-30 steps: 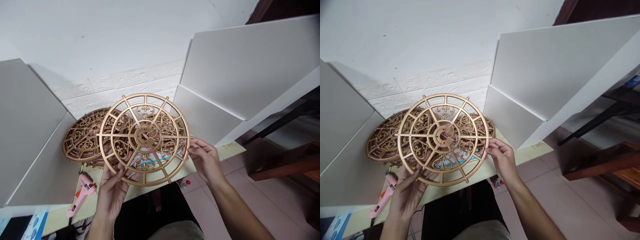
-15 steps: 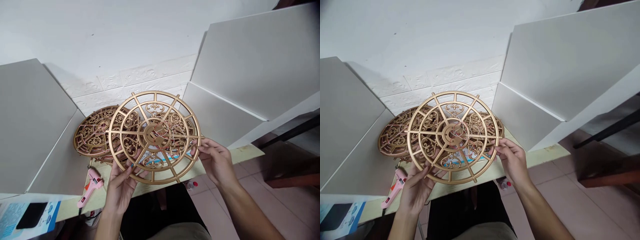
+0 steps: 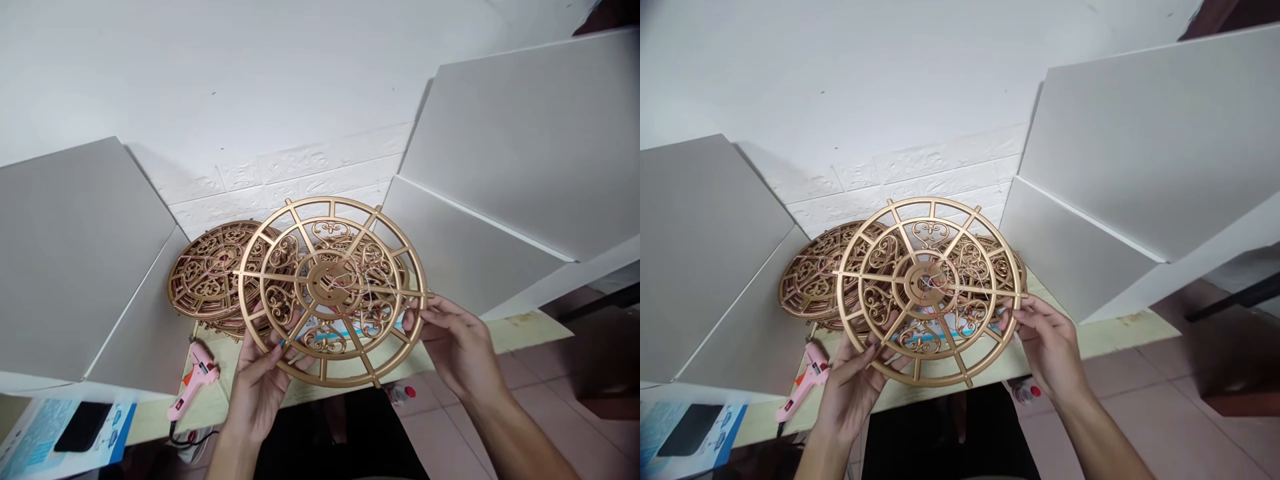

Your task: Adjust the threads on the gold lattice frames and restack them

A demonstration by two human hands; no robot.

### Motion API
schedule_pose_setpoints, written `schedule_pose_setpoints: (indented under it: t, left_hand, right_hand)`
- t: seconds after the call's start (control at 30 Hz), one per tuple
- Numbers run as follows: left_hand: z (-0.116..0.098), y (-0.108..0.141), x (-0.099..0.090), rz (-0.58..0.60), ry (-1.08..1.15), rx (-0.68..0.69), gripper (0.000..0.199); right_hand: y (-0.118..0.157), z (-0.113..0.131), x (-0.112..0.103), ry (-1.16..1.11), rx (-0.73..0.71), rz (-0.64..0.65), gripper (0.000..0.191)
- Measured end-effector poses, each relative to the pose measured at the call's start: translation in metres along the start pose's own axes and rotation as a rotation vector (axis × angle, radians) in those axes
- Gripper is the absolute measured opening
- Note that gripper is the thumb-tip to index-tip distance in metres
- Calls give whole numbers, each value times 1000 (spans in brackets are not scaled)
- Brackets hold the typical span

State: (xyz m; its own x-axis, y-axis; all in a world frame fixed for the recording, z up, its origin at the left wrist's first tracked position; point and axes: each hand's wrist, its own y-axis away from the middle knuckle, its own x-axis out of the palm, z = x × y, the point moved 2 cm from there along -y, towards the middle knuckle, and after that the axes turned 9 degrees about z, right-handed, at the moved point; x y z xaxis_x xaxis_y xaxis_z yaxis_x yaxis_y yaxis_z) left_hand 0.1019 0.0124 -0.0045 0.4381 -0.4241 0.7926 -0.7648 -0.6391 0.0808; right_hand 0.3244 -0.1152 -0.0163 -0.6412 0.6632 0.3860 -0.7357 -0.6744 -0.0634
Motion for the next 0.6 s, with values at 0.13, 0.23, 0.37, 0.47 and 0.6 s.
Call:
schedule_pose_setpoints:
  t: [0.13,0.23,0.37,0.47,0.6]
  left_hand:
    - [1,1,-1,6,3,-1,85]
    - [2,3,-3,15,-12,-5,86]
    - [5,7,-3,60,-25,9,84]
    - [8,9,-3,89,0,26,81]
    - [9,10,-4,89,7,23,75]
  right_hand:
    - [1,2,0,30,-42,47,10]
    - [2,2,-1,36,-73,114,11]
    - [2,-1,-2,-24,-60,136,23]
    - [2,-3,-2,-61,-73,90,26]
    - [1,-4,-2,-38,-94,120,25]
